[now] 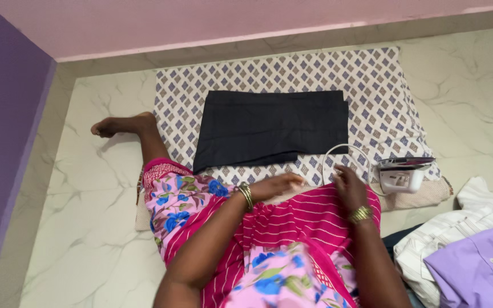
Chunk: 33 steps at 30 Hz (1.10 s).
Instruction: The person irons a pair of black trousers laid out on a patterned mat on the floor, using a white electric iron. After finishing the trousers, the person picks up a purple shirt and begins buttoning it.
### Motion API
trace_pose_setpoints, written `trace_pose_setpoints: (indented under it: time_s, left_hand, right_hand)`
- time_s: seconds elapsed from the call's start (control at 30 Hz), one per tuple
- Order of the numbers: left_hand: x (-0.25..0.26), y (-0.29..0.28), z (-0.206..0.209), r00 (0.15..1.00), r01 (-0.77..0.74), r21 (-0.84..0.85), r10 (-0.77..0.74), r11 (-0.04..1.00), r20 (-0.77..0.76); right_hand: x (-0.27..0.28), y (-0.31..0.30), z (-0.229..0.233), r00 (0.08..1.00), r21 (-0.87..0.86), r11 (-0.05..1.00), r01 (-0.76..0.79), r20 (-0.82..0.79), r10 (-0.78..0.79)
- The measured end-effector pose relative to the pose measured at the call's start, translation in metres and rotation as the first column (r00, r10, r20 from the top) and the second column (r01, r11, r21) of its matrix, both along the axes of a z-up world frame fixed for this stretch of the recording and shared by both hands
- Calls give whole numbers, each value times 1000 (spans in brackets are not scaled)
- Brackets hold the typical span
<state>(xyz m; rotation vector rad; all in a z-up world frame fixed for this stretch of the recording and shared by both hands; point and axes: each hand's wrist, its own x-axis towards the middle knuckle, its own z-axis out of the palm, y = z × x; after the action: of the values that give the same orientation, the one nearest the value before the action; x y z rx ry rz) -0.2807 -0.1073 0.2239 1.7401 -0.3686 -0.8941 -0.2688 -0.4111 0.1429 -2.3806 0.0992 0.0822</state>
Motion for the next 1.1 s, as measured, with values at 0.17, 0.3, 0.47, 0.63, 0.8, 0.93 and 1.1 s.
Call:
trace_pose_setpoints:
  time_s: [0.17, 0.3, 0.47, 0.63, 0.8, 0.93, 1.1]
  left_hand:
    - [5, 59, -206, 176, -960, 15, 646, 279, -743]
    - [17, 80, -227, -56, -998, 48, 688, -31, -724]
    - [48, 104, -216, -138, -971, -38, 682, -237, -718]
    - [76, 116, -206, -47, -971, -104, 597, -216, -801]
    - [101, 120, -204, -144, -950, 0, 440, -311, -887]
    - [112, 135, -188, 31, -979, -118, 448, -167, -893]
    - [115, 148, -188, -33, -977, 211, 948, 36, -316]
  right_hand:
    - [33, 90, -22, 905, -106, 954, -281, -359, 227]
    - [25, 94, -17, 852, -232, 846, -479, -353, 386]
    - [28, 89, -17, 856, -164, 870, -466, -332, 396]
    - [31, 94, -12, 853, -150, 875, -461, -347, 390]
    - [32, 95, -17, 859, -128, 888, -442, -344, 378]
    - [37, 98, -16, 857, -131, 878, -461, -324, 402]
    - [40, 97, -18, 878, -133, 898, -420, -310, 365]
